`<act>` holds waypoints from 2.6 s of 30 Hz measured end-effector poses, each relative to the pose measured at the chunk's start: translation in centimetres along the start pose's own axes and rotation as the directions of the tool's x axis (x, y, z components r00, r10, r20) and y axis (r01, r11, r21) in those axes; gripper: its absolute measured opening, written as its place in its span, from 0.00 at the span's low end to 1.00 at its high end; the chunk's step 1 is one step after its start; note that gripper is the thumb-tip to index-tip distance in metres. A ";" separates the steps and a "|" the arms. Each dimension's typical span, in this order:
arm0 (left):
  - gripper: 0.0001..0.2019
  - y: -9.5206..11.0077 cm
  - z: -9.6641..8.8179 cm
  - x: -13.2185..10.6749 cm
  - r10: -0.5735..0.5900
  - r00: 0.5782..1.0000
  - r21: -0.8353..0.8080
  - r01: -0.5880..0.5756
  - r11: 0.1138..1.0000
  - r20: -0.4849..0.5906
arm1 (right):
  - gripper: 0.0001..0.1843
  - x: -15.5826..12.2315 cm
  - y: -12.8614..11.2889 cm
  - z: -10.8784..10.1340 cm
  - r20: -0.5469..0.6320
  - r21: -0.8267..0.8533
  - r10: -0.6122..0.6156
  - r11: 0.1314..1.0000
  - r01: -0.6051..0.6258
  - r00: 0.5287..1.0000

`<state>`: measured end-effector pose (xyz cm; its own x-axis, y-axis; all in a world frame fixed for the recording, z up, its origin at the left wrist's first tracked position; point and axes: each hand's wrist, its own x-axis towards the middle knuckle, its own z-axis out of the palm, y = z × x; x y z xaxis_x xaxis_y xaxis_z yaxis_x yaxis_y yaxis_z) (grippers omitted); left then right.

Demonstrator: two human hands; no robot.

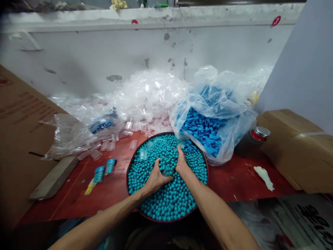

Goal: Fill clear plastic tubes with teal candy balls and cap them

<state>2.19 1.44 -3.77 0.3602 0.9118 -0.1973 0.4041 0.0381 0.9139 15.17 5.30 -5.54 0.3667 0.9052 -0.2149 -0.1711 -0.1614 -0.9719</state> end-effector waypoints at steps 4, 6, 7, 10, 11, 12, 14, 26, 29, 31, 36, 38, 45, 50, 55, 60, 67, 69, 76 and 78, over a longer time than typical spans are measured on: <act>0.41 -0.2 0.1 0.0 0.039 0.999 -0.136 -0.044 0.990 -0.036 | 0.17 -1.6 -2.0 0.2 0.098 0.506 0.210 0.831 -0.231 0.973; 0.41 -0.1 0.1 0.1 0.033 0.999 -0.156 -0.039 0.987 -0.042 | 0.14 -2.8 -3.0 0.5 0.012 0.454 0.144 0.881 -0.134 0.989; 0.41 -0.1 0.0 0.1 0.032 0.999 -0.158 -0.038 0.987 -0.042 | 0.13 -3.5 -3.3 0.6 -0.016 0.360 0.052 0.932 -0.042 0.999; 0.41 -0.1 -0.1 0.0 0.077 0.997 -0.198 -0.075 0.977 -0.001 | 0.15 -5.0 -3.6 0.9 -0.005 0.046 -0.211 0.976 0.211 0.977; 0.40 -0.1 -0.2 0.0 0.093 0.995 -0.216 -0.085 0.973 0.029 | 0.17 -5.2 -3.4 0.8 -0.007 -0.011 -0.252 0.968 0.252 0.968; 0.41 -0.1 -0.3 -0.1 0.099 0.994 -0.231 -0.084 0.969 0.055 | 0.18 -5.2 -3.1 0.7 -0.026 -0.044 -0.274 0.961 0.273 0.961; 0.43 -0.2 -0.5 -0.1 0.075 0.994 -0.224 -0.054 0.973 0.086 | 0.19 -4.8 -2.4 0.4 -0.057 -0.078 -0.272 0.960 0.267 0.961; 0.46 0.6 -2.1 -1.2 0.069 0.983 -0.065 -0.059 0.996 0.172 | 0.17 -5.3 -3.1 -0.4 0.395 -0.304 -0.259 0.869 0.391 0.882; 0.43 0.6 -2.6 -1.5 0.098 0.981 -0.110 -0.081 0.991 0.166 | 0.17 -5.8 -2.3 -0.2 0.454 -0.336 -0.343 0.789 0.515 0.822; 0.40 0.4 -2.7 -1.5 0.097 0.984 -0.118 -0.080 0.990 0.152 | 0.17 -5.6 -1.7 0.1 0.432 -0.359 -0.354 0.776 0.518 0.829; 0.38 -0.2 -1.8 -0.9 0.106 0.990 -0.117 -0.095 0.989 0.093 | 0.19 -5.0 -1.6 1.6 0.423 -0.513 -0.260 0.721 0.466 0.868; 0.33 -0.5 -1.4 -0.9 0.173 0.982 -0.157 -0.159 0.975 0.081 | 0.17 -5.6 -2.0 2.5 0.473 -0.598 -0.269 0.602 0.530 0.839; 0.36 -1.1 -1.8 -3.6 0.146 0.980 0.206 -0.116 0.972 -0.138 | 0.17 -6.4 -3.7 1.6 0.550 -0.584 -0.327 0.508 0.633 0.769; 0.31 -0.2 -2.4 -5.4 0.174 0.972 0.562 -0.056 0.826 -0.160 | 0.15 -2.1 -5.3 -3.7 0.230 -0.936 -0.337 0.180 0.302 0.913; 0.25 0.2 -2.8 -5.5 0.124 0.974 0.652 0.030 0.758 -0.189 | 0.12 -1.6 -4.2 -6.0 0.195 -0.977 -0.236 0.041 0.210 0.952; 0.27 -0.2 -3.0 -5.3 0.112 0.976 0.588 0.021 0.809 -0.189 | 0.13 -4.5 -2.4 -7.1 0.401 -0.881 -0.123 0.222 0.419 0.908; 0.15 -0.2 -2.9 -5.3 0.107 0.987 0.563 -0.018 0.826 -0.124 | 0.20 -4.4 -2.1 -7.7 0.437 -0.800 -0.087 0.417 0.431 0.895; 0.10 0.0 -2.9 -5.5 0.123 0.985 0.539 -0.038 0.842 -0.123 | 0.22 -4.4 -2.1 -7.7 0.451 -0.819 -0.076 0.362 0.446 0.889; 0.08 0.6 -3.1 -6.5 0.160 0.973 0.281 -0.109 0.954 -0.164 | 0.17 -5.1 -2.5 -8.1 0.397 -0.808 -0.072 0.445 0.386 0.915; 0.10 0.5 -3.1 -6.4 0.155 0.976 0.192 -0.125 0.973 -0.153 | 0.19 -5.2 -2.7 -8.2 0.373 -0.796 -0.063 0.490 0.354 0.926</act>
<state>-2.47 -3.12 -0.91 0.2857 0.9583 0.0038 0.5094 -0.1552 0.8464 21.19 -2.20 -2.61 0.0088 0.9947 -0.1023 0.7745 -0.0715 -0.6286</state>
